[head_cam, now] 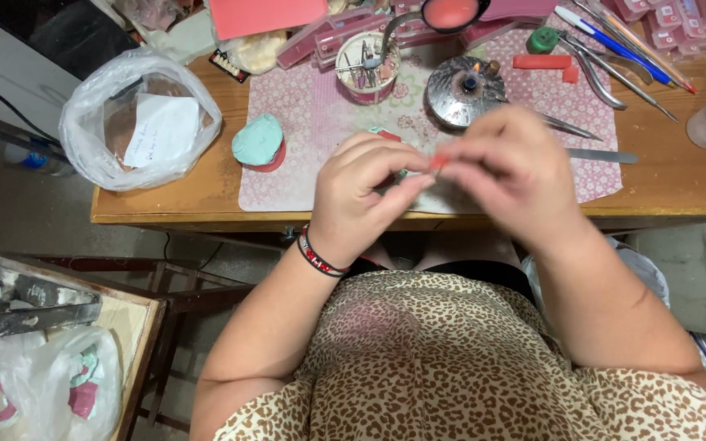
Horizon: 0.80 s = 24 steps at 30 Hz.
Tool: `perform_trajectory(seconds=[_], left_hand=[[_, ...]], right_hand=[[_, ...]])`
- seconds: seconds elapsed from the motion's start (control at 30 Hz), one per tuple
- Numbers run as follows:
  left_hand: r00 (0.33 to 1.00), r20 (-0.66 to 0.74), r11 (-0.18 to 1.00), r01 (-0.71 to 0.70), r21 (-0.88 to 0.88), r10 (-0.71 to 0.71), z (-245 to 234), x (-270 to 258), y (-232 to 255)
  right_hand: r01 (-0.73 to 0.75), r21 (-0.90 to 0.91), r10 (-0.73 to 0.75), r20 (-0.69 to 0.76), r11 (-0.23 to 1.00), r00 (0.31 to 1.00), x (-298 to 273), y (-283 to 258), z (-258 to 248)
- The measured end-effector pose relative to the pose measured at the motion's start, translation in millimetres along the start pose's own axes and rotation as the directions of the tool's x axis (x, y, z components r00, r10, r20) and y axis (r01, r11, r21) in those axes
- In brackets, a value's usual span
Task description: The person is applying red resin to a dental model, shaping it with their fingers and refining the details using a sculpting tool and a brush.
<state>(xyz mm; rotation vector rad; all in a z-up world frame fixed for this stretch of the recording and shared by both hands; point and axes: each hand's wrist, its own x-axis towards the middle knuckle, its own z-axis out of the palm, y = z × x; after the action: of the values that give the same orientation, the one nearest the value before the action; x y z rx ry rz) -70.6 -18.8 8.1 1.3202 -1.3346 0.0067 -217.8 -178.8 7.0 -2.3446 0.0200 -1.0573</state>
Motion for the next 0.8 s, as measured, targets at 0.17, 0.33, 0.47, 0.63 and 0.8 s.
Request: perform_trajectory(seconds=[0.17,0.33,0.47,0.63,0.8], left_hand=[[0.996,-0.089,0.971,0.02,0.237,0.001,-28,-9,0],[0.984,-0.166,0.956,0.102,0.275,-0.057,-46,-31,-16],[0.983,-0.163,0.949,0.127,0.29,-0.082,-52,-41,-22],[0.982,-0.151,0.942,0.156,0.297,-0.115,-55,-52,-23],[0.988,-0.04,0.928,0.156,0.338,-0.152,-47,-61,-30]], right_hand=[[-0.352,-0.126,0.336,-0.131,0.927,0.933,15,57,-7],[-0.469,-0.02,0.461,-0.152,0.883,0.874,20,79,1],[-0.45,-0.029,0.442,-0.142,0.893,0.886,15,89,2],[-0.381,-0.037,0.37,-0.165,0.924,0.914,6,71,5],[-0.067,-0.081,0.083,0.206,0.994,0.975,1,6,37]])
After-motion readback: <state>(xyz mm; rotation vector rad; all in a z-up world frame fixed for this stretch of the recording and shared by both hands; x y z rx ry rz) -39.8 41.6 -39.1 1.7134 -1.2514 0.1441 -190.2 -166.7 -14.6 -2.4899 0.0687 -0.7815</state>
